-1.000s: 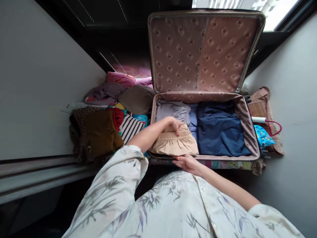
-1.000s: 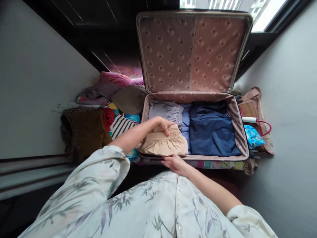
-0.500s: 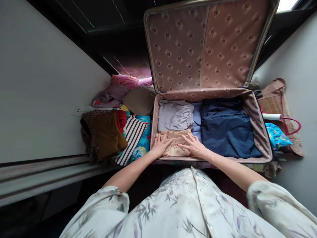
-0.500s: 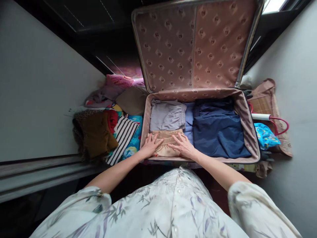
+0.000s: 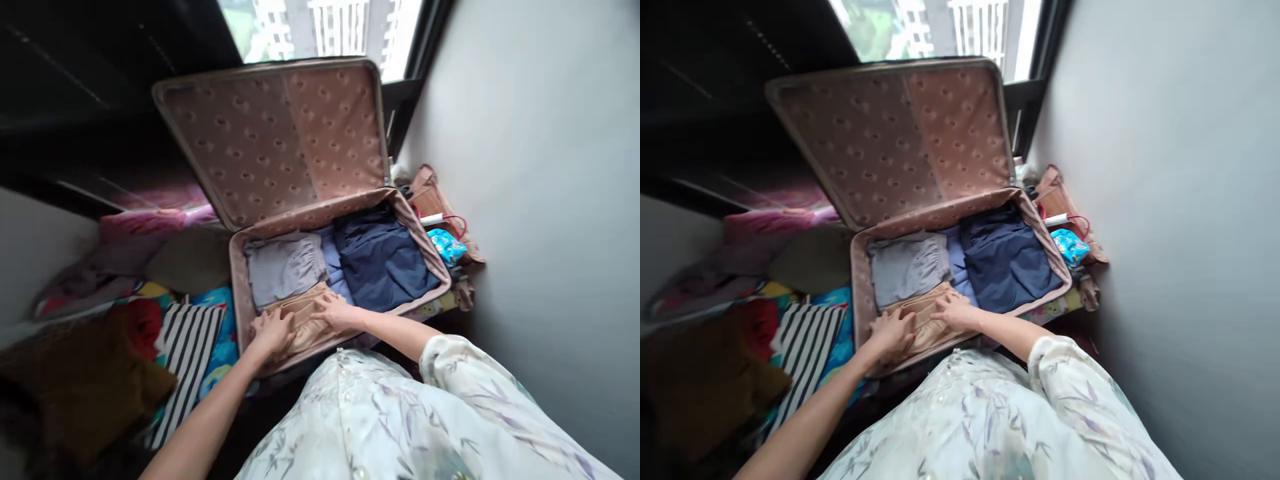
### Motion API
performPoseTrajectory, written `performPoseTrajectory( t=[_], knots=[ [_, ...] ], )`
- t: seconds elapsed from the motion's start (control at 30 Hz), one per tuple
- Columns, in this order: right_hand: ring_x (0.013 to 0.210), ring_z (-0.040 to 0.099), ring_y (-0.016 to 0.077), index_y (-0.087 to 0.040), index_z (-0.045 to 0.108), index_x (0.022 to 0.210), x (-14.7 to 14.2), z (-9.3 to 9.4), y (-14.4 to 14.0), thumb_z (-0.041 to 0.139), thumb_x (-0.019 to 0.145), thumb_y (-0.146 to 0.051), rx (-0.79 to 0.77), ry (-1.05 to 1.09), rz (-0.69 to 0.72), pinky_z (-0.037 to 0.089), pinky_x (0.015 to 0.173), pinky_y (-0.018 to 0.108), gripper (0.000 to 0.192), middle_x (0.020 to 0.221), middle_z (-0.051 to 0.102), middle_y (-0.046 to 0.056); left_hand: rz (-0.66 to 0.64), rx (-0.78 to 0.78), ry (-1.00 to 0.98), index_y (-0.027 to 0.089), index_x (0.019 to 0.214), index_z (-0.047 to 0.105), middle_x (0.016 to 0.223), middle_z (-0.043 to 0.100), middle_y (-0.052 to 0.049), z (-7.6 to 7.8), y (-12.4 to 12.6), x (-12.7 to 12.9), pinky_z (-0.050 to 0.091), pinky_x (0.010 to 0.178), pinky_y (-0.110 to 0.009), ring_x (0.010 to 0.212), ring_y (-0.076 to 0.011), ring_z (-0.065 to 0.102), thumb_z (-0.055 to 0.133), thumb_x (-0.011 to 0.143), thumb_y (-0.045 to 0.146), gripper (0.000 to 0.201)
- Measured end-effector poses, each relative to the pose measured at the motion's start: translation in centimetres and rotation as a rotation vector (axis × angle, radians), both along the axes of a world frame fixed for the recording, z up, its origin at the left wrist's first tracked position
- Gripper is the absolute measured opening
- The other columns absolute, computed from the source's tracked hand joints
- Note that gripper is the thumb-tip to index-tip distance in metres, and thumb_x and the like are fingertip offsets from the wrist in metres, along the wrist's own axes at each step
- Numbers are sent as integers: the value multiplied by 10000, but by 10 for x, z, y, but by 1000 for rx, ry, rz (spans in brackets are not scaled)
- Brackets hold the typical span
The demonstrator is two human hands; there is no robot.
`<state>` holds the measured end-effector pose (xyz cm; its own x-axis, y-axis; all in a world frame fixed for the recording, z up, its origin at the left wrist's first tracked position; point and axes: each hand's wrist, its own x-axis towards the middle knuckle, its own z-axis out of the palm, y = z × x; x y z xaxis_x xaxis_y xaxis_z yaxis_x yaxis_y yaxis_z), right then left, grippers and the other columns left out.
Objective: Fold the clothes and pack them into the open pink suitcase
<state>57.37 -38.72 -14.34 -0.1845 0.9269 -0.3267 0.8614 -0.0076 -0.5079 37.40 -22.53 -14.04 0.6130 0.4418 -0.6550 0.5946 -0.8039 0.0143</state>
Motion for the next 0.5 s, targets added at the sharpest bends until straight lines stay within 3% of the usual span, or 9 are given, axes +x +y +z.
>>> performPoseTrajectory(
  t=[0.1,0.2,0.27,0.33,0.4,0.43,0.5],
  knots=[
    [1346,492,347,-274,533,1491,50,37,-34,650,919,-363,182,67,-311,464,1054,553,591,1575,440,167,37,72,-153,265,1580,410,1650,245,-240,3,-2,27,336,1065,-734,1466,-529,312,509,951,425,657],
    [1302,525,290,-226,606,1403,139,69,-96,502,978,-317,427,45,-717,402,1143,471,447,1398,603,146,38,52,-109,200,1639,273,1612,291,-287,-7,-9,49,281,1161,-614,1488,-473,329,539,938,403,777],
    [1282,542,296,-189,625,1358,206,78,-141,457,976,-320,458,-30,-1001,387,1153,443,437,1340,628,161,38,61,-48,196,1656,207,1605,294,-309,-18,-11,57,222,1187,-600,1519,-473,272,561,929,394,832],
    [1260,557,321,-146,615,1344,263,74,-182,483,941,-316,311,-154,-1247,401,1123,454,457,1313,627,198,35,67,-5,199,1663,163,1607,279,-327,-27,-10,61,186,1192,-605,1537,-482,213,567,932,405,860],
    [1262,559,362,-115,564,1373,302,59,-212,619,860,-372,103,-201,-1407,411,1088,495,576,1313,608,246,19,65,17,197,1665,142,1608,274,-332,-33,-9,62,166,1195,-599,1550,-479,168,562,939,419,868],
    [1247,571,371,-105,554,1363,314,49,-222,665,826,-411,62,-181,-1442,420,1063,505,628,1292,611,262,16,71,26,197,1665,134,1609,272,-330,-34,-8,62,161,1196,-597,1554,-476,150,563,940,424,872],
    [1178,618,354,-101,576,1287,325,30,-230,688,803,-486,135,-85,-1429,447,1004,495,629,1202,645,263,32,94,33,205,1665,129,1616,268,-321,-37,-9,62,158,1196,-594,1557,-472,136,573,933,427,884]
  ],
)
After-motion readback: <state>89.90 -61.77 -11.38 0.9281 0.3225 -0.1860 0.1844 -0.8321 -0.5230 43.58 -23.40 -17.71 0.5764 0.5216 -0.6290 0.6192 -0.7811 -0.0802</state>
